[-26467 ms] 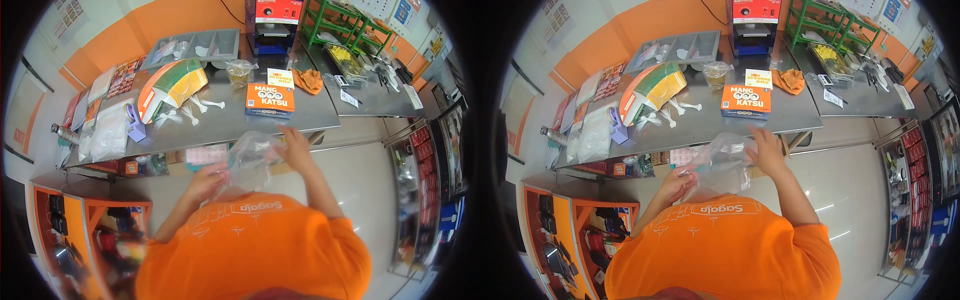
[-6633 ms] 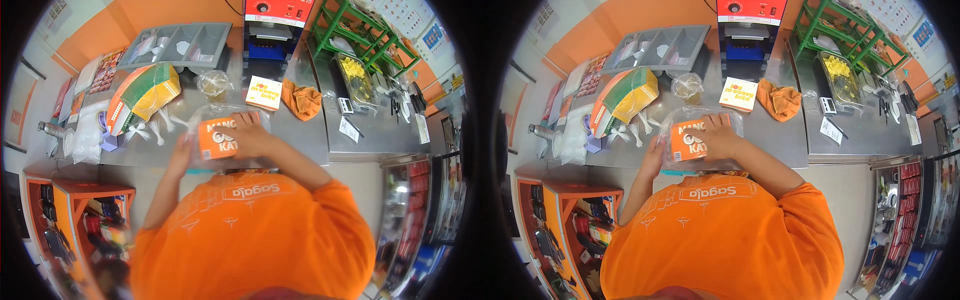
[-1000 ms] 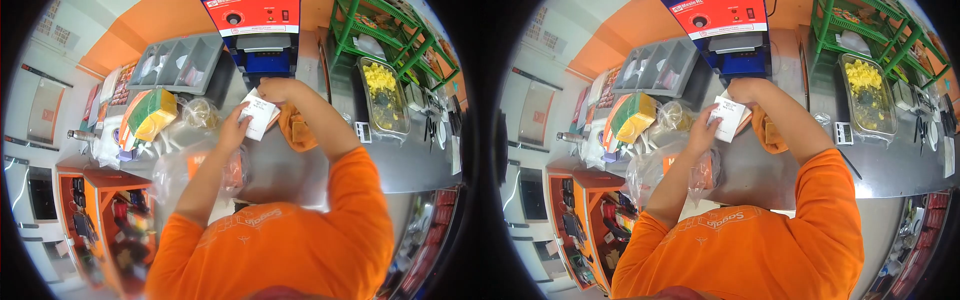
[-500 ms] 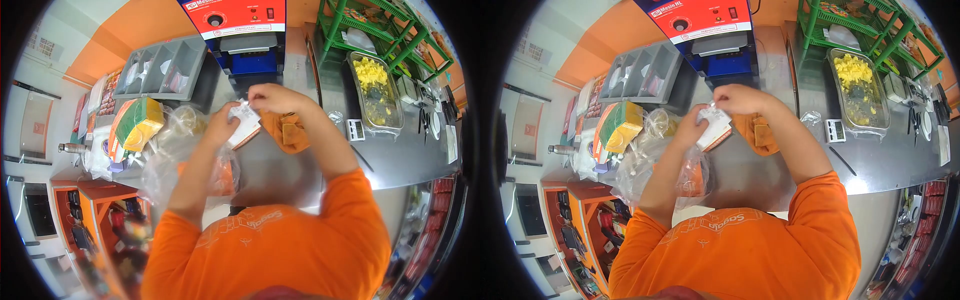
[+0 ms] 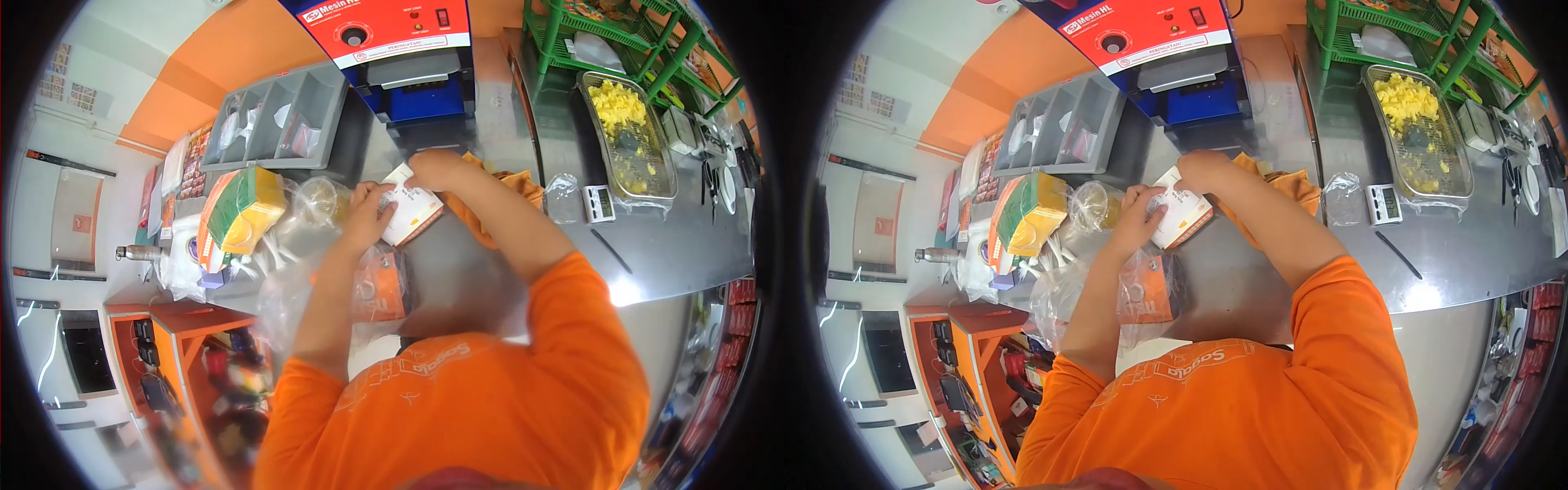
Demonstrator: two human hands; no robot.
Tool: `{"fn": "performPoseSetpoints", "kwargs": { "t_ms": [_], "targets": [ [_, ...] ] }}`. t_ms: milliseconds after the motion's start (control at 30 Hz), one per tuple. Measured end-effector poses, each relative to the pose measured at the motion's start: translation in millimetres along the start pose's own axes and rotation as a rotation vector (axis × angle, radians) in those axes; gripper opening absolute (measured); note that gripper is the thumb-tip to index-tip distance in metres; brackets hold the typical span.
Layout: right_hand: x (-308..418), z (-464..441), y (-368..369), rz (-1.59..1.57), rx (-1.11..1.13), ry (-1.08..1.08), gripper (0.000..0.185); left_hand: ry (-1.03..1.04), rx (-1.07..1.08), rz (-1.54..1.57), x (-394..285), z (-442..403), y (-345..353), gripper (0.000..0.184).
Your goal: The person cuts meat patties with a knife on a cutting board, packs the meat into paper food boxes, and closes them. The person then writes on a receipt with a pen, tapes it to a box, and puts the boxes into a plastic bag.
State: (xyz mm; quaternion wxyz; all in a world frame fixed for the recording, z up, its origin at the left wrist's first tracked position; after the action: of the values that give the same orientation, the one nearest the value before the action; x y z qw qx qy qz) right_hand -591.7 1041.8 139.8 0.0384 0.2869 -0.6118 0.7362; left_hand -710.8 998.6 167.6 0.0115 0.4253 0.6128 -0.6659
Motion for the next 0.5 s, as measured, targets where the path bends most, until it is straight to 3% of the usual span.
{"fn": "performPoseSetpoints", "kwargs": {
  "t_ms": [133,200,267,367,500],
  "targets": [
    [-27.5,6.0,5.9,-0.049,0.12,0.101,0.044,-0.018,0.001,-0.011,4.1,5.1,9.1,0.033],
    [-43.2,11.1,18.9,-0.146,0.123,0.092,0.041,0.028,-0.146,0.042,6.5,8.2,4.7,0.035],
    [-43.9,27.4,32.3,-0.869,0.05,0.141,0.033,-0.005,-0.107,0.023,8.8,7.1,6.5,0.034],
    [-43.9,28.4,44.1,-0.988,0.119,0.159,0.022,-0.059,-0.046,0.005,12.7,9.0,12.9,0.034],
    [-47.9,27.4,53.1,-0.913,0.132,0.18,0.019,-0.086,-0.047,0.046,14.2,8.1,12.5,0.036]
  ]
}}
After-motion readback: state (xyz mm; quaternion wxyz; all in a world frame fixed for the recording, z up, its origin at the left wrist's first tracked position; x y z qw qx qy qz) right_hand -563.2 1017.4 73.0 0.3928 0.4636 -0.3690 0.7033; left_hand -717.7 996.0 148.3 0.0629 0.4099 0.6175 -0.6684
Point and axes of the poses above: each hand's wrist, its own z-axis away from the middle knuckle, its own y-axis out of the palm, x = y × z, the point moved 10 cm from there along -z, towards the middle knuckle, and after that the axes turned 3 degrees about z, right-handed, at the moved point
